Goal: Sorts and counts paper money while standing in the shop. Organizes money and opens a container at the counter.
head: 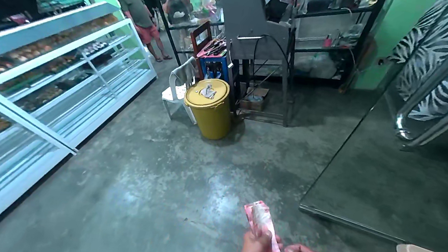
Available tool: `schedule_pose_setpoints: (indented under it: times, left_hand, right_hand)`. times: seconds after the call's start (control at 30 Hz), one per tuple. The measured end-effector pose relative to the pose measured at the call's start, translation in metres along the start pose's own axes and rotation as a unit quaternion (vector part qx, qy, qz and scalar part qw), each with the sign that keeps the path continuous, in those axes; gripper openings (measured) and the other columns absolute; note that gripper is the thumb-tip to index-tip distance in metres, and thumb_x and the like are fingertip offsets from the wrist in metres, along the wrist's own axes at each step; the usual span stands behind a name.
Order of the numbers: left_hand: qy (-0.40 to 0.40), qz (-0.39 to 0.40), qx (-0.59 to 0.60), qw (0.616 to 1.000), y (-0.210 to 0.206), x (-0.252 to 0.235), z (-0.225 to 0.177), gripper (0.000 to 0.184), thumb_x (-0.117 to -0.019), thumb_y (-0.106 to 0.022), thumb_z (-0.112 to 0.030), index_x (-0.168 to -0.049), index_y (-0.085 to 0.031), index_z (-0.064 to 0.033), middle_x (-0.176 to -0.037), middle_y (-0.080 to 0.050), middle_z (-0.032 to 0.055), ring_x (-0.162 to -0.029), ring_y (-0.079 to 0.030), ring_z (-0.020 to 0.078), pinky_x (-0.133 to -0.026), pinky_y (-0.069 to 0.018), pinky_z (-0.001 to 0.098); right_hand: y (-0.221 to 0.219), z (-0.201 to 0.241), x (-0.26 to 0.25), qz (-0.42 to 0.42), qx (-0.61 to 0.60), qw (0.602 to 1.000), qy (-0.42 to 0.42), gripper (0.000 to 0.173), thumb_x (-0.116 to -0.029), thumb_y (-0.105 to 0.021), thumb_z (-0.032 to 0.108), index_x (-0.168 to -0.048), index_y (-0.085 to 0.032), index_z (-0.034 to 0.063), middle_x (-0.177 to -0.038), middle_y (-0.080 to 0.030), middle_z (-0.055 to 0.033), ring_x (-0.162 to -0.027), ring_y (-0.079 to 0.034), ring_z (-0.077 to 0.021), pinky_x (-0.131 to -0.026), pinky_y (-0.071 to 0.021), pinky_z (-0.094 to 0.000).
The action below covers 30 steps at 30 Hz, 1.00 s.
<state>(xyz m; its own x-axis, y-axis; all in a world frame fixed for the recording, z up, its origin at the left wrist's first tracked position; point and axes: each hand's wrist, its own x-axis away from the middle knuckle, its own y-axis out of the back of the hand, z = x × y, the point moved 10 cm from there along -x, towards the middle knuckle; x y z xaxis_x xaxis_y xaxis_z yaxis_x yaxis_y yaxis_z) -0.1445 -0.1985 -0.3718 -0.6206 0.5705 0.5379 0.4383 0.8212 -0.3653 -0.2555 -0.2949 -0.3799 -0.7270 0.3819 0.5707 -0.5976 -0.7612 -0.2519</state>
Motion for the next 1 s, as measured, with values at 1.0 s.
schedule_pose_setpoints:
  times: [1.0]
  left_hand:
    - [-0.195,-0.112,-0.145,0.964,0.051,0.014,-0.137,0.042,-0.1007,-0.055,-0.001,-0.139,-0.043,0.0121,-0.099,-0.069,0.0176,-0.082,-0.069,0.0178,-0.079,-0.0595,0.0365]
  right_hand:
    - [-0.016,0.020,-0.011,0.040,0.029,0.998,0.029,0.012,-0.1025,-0.052,0.003,-0.097,-0.063,0.0031,-0.065,-0.065,0.0013,-0.048,-0.058,-0.0045,-0.046,-0.0511,-0.0184]
